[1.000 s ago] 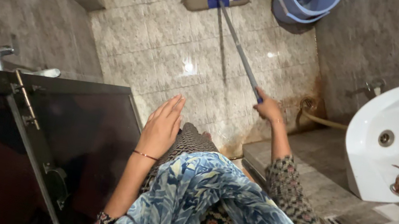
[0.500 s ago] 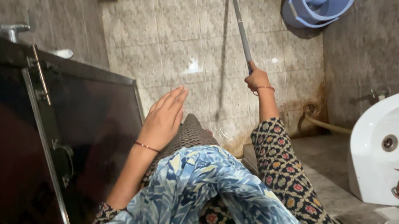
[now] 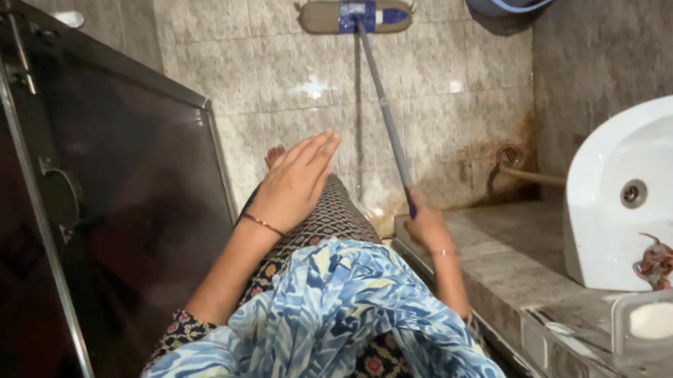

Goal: The person mops the tiled floor of a bathroom using a long-handled flat mop, moving the mop head across the surface between the toilet, sink, and cabinets.

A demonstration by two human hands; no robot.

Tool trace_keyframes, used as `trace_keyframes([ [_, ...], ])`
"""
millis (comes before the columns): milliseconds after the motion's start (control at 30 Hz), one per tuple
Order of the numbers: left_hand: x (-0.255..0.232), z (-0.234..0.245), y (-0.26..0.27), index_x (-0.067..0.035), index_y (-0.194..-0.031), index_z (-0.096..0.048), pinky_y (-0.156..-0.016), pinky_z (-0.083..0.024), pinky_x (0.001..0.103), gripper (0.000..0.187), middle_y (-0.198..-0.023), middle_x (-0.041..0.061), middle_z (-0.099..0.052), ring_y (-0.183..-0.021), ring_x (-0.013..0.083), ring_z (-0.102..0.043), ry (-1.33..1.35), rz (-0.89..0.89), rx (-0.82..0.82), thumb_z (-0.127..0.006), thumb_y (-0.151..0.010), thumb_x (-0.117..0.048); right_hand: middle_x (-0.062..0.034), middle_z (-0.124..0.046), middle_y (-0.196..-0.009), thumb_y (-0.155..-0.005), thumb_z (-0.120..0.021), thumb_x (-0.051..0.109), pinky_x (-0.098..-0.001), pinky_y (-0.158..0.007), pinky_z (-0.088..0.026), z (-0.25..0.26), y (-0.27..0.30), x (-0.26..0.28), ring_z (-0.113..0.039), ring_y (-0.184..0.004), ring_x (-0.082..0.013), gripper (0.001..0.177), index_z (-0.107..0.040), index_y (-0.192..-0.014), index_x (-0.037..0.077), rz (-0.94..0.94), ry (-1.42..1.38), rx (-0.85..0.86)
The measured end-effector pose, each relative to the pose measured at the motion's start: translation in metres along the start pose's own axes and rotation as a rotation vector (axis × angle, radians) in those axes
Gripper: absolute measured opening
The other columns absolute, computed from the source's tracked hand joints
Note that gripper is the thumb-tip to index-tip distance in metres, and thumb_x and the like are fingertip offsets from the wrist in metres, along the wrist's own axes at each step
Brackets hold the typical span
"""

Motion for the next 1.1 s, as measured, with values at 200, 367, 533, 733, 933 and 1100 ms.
trace_keyframes([
  [200, -0.012, -0.026, 0.015, -0.005, -0.145, -0.053, -0.111, -0.044, 0.044, 0.047, -0.146, 0.014, -0.056, -0.134, 0.0327, -0.054, 0.022, 0.021, 0.056, -0.059, -0.099, -0.014, -0.0333, -0.066, -0.110, -0.084, -0.073, 0.027, -0.0529, -0.092, -0.053, 0.021, 0.143, 0.014, -0.065, -0.109, -0.0479, 0.081, -0.036, -0.155, 0.041, -0.309, 0.132, 0.194],
  [367, -0.008, -0.022, 0.014, -0.005, -0.143, -0.053, -0.109, -0.044, 0.045, 0.047, -0.147, 0.015, -0.055, -0.133, 0.0330, -0.054, -0.001, 0.016, 0.050, -0.059, -0.097, -0.014, -0.0324, -0.068, -0.108, -0.085, -0.072, 0.030, -0.0525, -0.091, -0.053, 0.027, 0.191, 0.010, -0.066, -0.107, -0.0471, 0.076, -0.040, -0.154, 0.038, -0.272, 0.089, 0.215],
  [533, 0.008, -0.009, 0.005, -0.005, -0.145, -0.053, -0.109, -0.044, 0.045, 0.049, -0.145, 0.015, -0.056, -0.132, 0.0336, -0.054, -0.007, 0.064, 0.029, -0.060, -0.097, -0.014, -0.0322, -0.069, -0.106, -0.084, -0.073, 0.031, -0.0521, -0.089, -0.053, 0.025, 0.161, 0.008, -0.067, -0.106, -0.0468, 0.074, -0.043, -0.151, 0.035, -0.277, 0.047, 0.187],
  [733, 0.041, 0.008, -0.009, -0.004, -0.146, -0.051, -0.106, -0.045, 0.045, 0.051, -0.143, 0.017, -0.057, -0.131, 0.0345, -0.055, 0.028, 0.135, 0.033, -0.057, -0.096, -0.014, -0.0320, -0.069, -0.103, -0.083, -0.075, 0.031, -0.0515, -0.086, -0.054, 0.033, 0.129, 0.034, -0.067, -0.104, -0.0464, 0.071, -0.048, -0.149, 0.032, -0.219, 0.032, 0.100],
  [933, 0.094, 0.037, -0.032, -0.005, -0.144, -0.053, -0.106, -0.045, 0.044, 0.045, -0.144, 0.015, -0.058, -0.131, 0.0337, -0.055, -0.006, 0.182, 0.013, -0.055, -0.100, -0.016, -0.0306, -0.070, -0.093, -0.082, -0.069, 0.025, -0.0511, -0.077, -0.056, 0.026, 0.007, 0.109, -0.071, -0.090, -0.0453, 0.069, -0.051, -0.149, 0.030, -0.155, 0.034, 0.011],
  [1100, 0.137, 0.071, -0.051, -0.004, -0.145, -0.052, -0.108, -0.044, 0.044, 0.047, -0.145, 0.015, -0.058, -0.131, 0.0341, -0.054, 0.011, 0.254, -0.013, -0.055, -0.099, -0.016, -0.0274, -0.071, -0.079, -0.080, -0.063, 0.015, -0.0479, -0.067, -0.057, 0.021, -0.158, 0.173, -0.073, -0.070, -0.0397, 0.074, -0.049, -0.151, 0.029, -0.085, 0.009, -0.037],
])
Point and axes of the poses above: each hand's wrist, its own y-axis away from the middle knuckle, its own z-axis out of the back of the hand, x = y × z, the point moved 5 cm from there along -y, towards the middle knuckle
